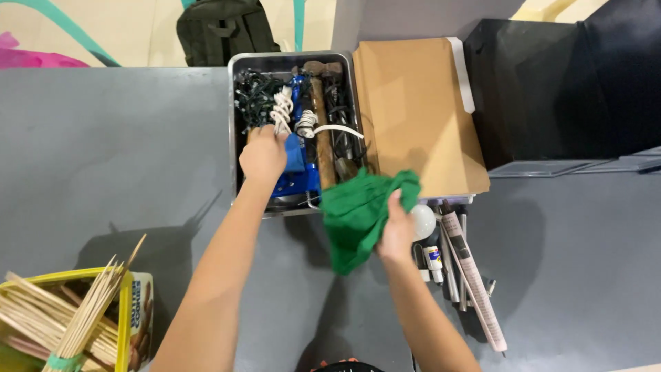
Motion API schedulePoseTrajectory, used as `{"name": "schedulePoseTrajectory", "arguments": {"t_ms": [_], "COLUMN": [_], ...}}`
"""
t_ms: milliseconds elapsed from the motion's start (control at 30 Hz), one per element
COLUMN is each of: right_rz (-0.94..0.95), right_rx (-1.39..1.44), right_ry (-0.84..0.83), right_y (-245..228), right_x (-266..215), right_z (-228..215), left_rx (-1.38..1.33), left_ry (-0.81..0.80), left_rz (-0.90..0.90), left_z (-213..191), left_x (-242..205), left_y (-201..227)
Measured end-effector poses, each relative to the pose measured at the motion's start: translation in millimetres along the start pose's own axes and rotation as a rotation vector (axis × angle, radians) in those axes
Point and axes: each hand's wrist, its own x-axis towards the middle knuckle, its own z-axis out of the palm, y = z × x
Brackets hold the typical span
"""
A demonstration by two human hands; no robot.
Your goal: The person wipes a series of thin metal rods with a green cloth on a gray countertop. The person picks up each rod, wipes it, and places it on a newspaper spread on the counter. A metal tray with various tools and a yellow container of wooden sticks are visible nearby.
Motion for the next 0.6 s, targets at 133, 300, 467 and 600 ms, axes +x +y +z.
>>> {"name": "schedulePoseTrajectory", "arguments": {"t_ms": [133, 300, 467, 600], "right_rz": [0.083, 0.209, 0.264, 0.262], "right_rx": [-0.052, -0.086, -0.096, -0.247], "right_ry": [-0.057, -0.157, -0.098, -0.033], "right_y": [25, 46, 28, 30], "right_x": [-23, -51, -77, -99], "right_z": [-9, -43, -81, -151], "left_rx": [0.144, 0.059, -0.265, -0.482], "left_ry": [-0.15, -0.044, -0.041, -0.351], "left_rz": [-0.033, 0.083, 0.312, 0.229], "left_z": [13, -14, -31, 0], "left_x": [8, -44, -175, -284], "left_y": [11, 41, 94, 121]}}
